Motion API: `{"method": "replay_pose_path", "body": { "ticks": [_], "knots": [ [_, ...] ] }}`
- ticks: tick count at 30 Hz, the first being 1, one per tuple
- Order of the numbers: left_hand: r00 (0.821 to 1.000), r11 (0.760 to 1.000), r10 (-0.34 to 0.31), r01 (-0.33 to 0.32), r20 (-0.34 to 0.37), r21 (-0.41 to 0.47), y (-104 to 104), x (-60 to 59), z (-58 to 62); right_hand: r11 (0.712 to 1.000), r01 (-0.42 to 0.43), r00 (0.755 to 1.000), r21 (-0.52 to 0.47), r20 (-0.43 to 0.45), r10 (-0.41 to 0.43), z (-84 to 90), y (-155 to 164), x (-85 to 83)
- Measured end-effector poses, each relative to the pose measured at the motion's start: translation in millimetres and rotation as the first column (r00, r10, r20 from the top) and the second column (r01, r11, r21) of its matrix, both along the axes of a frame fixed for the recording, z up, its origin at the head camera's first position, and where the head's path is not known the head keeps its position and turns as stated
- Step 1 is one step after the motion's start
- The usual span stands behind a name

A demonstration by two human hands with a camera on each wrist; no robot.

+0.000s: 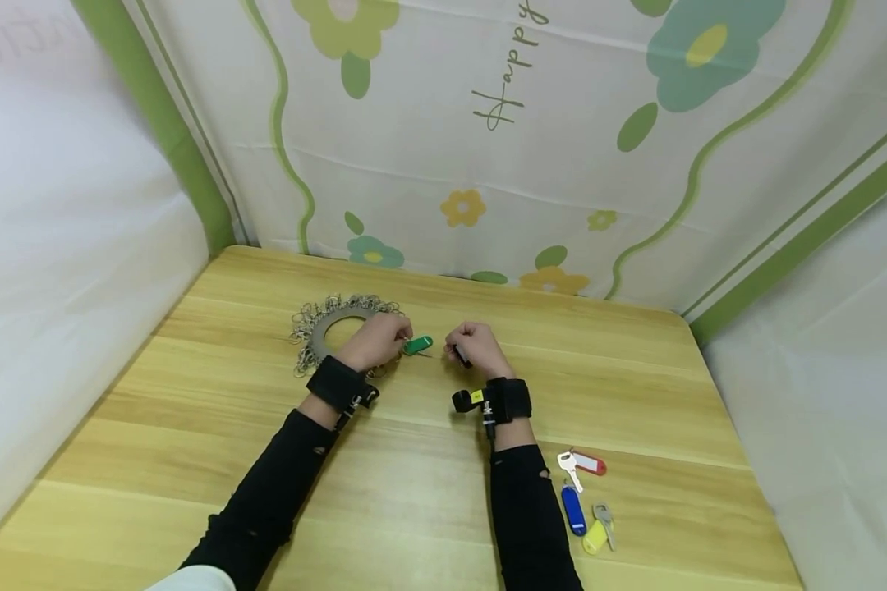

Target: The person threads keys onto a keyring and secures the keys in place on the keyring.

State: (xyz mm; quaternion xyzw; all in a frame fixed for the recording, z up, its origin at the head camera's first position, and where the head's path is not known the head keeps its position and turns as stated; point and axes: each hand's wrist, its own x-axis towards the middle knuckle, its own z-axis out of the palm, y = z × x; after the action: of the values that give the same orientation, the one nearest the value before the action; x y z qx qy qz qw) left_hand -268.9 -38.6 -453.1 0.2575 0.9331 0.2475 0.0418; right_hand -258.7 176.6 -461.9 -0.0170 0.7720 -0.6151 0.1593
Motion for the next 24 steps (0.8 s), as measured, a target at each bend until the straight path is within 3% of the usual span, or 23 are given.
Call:
{"method": "replay_pose_path", "body": {
  "ticks": [7, 20, 24],
  "knots": [
    [1.000, 0.999, -0.026, 0.026, -0.005, -0.033, -1.4, -1.2, -0.7, 0.999, -0.012, 0.998, 0.036, 0.056, 0.010, -1.8, -3.0, 0.5],
    [1.000, 0.999, -0.001, 0.000, -0.017, -0.048, -3.8, -4.4, 0.4, 0.995, -0.064, 0.998, 0.082, -0.005, 0.065, 4.3, -10.2, 4.0],
    [1.000, 0.992, -0.026, 0.027, 0.004, -0.123, -9.1, 0.0, 5.3, 0.991, -0.077, 0.996, 0.112, -0.035, 0.081, 4.6, -8.5, 4.3]
  ]
}}
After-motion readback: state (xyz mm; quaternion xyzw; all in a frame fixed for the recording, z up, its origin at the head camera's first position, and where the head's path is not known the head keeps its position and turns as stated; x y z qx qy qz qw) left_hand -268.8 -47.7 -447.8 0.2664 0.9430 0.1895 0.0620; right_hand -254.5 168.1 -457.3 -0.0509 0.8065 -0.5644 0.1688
